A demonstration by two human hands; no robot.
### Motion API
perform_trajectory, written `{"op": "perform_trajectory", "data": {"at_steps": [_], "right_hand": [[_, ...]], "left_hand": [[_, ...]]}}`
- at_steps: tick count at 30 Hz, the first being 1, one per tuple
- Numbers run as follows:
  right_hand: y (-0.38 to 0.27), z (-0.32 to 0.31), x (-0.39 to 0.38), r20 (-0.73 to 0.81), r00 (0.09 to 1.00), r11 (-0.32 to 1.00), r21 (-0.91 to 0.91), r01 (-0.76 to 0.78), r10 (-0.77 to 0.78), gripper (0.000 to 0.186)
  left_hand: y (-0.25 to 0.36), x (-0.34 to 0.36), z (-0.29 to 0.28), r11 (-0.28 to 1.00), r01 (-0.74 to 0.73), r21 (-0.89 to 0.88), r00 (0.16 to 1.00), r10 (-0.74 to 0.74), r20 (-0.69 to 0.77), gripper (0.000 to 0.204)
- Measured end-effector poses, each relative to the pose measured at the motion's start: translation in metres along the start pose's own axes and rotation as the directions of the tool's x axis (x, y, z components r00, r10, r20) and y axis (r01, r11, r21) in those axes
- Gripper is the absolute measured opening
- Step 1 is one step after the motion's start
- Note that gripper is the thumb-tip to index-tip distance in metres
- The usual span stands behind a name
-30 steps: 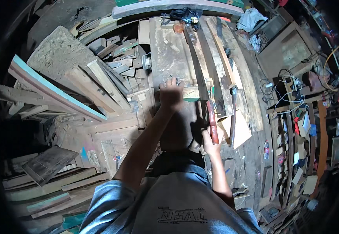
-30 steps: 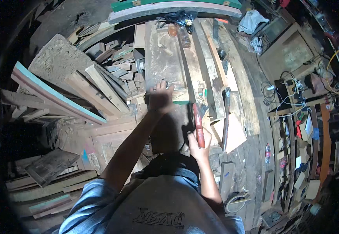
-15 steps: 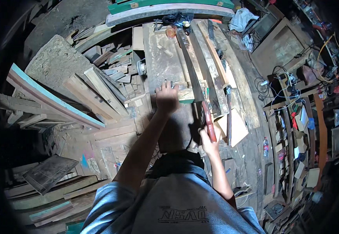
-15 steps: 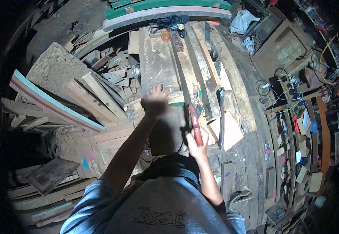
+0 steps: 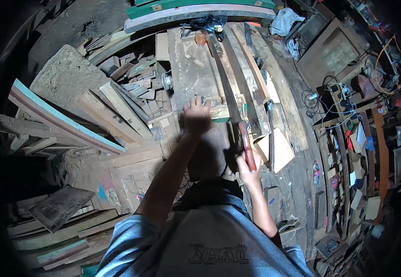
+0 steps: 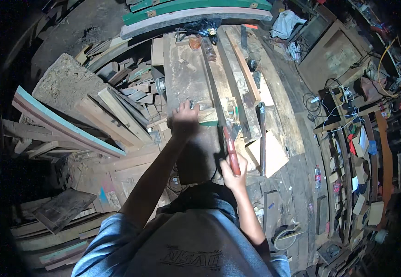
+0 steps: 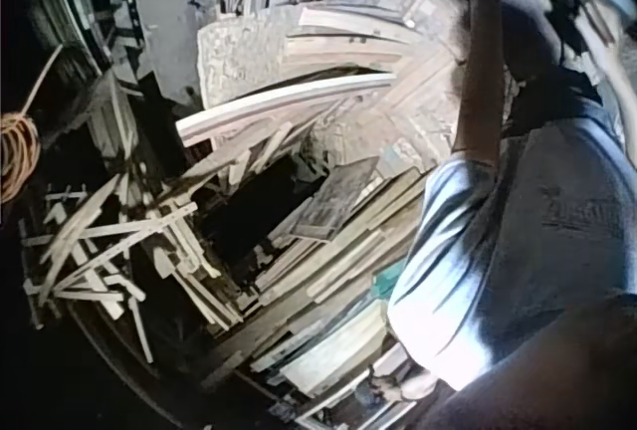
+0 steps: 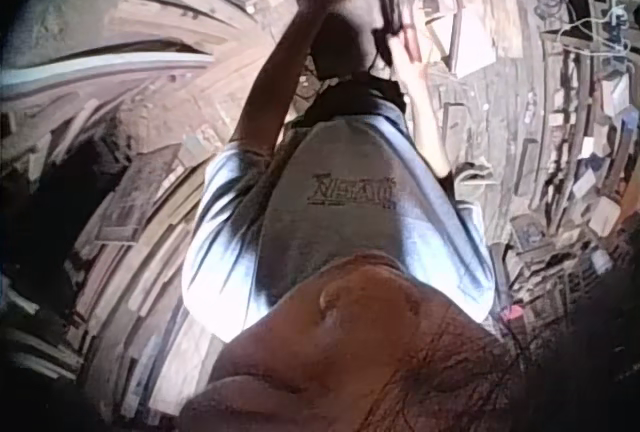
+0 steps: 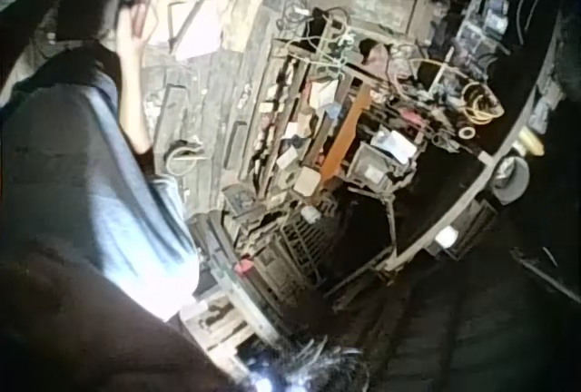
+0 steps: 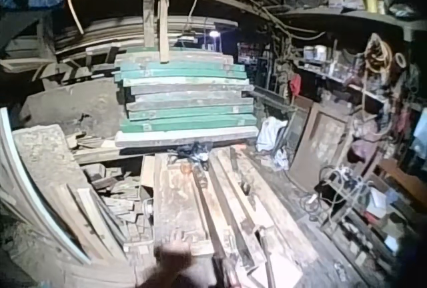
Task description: Using a hand saw and hammer to cut and join wooden components in a workshop.
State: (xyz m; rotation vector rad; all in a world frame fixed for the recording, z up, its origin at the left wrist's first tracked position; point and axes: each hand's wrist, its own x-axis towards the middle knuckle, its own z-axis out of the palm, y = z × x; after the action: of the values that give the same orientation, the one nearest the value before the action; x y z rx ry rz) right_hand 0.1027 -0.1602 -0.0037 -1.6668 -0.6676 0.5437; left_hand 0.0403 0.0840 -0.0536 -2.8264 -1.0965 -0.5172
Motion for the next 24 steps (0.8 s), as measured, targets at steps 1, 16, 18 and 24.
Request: {"op": "perform_trajectory", "data": {"at_steps": [1,16,18,24], "right_hand": [[0.003,-0.006,-0.017,0.007,0.995,0.990,-0.101,0.101,-0.101,0.029],[0.002,-0.015,-0.038,-0.010,0.997,0.995,-0.069,0.078,-0.079,0.025],[0.005,-0.028,-0.077,-0.011,0.999,0.994,-0.101,0.037,-0.038,0.024],[-0.001,-0.005,-0.029,-0.051,0.999,1.000,-0.023,-0.007,0.006,0.026]], "left_hand": [[-0.003,-0.004,0.002,0.999,0.018,0.027,0.999,-0.017,-0.034,0.042],[0.000,0.000,-0.005,0.999,-0.011,-0.032,0.998,0.009,-0.056,0.041],[-0.003,-0.001,0.001,1.000,0.025,0.000,0.999,-0.025,0.041,0.059],[-0.002,0.001,0.001,0.999,-0.029,-0.014,0.993,0.027,-0.112,0.019]]}}
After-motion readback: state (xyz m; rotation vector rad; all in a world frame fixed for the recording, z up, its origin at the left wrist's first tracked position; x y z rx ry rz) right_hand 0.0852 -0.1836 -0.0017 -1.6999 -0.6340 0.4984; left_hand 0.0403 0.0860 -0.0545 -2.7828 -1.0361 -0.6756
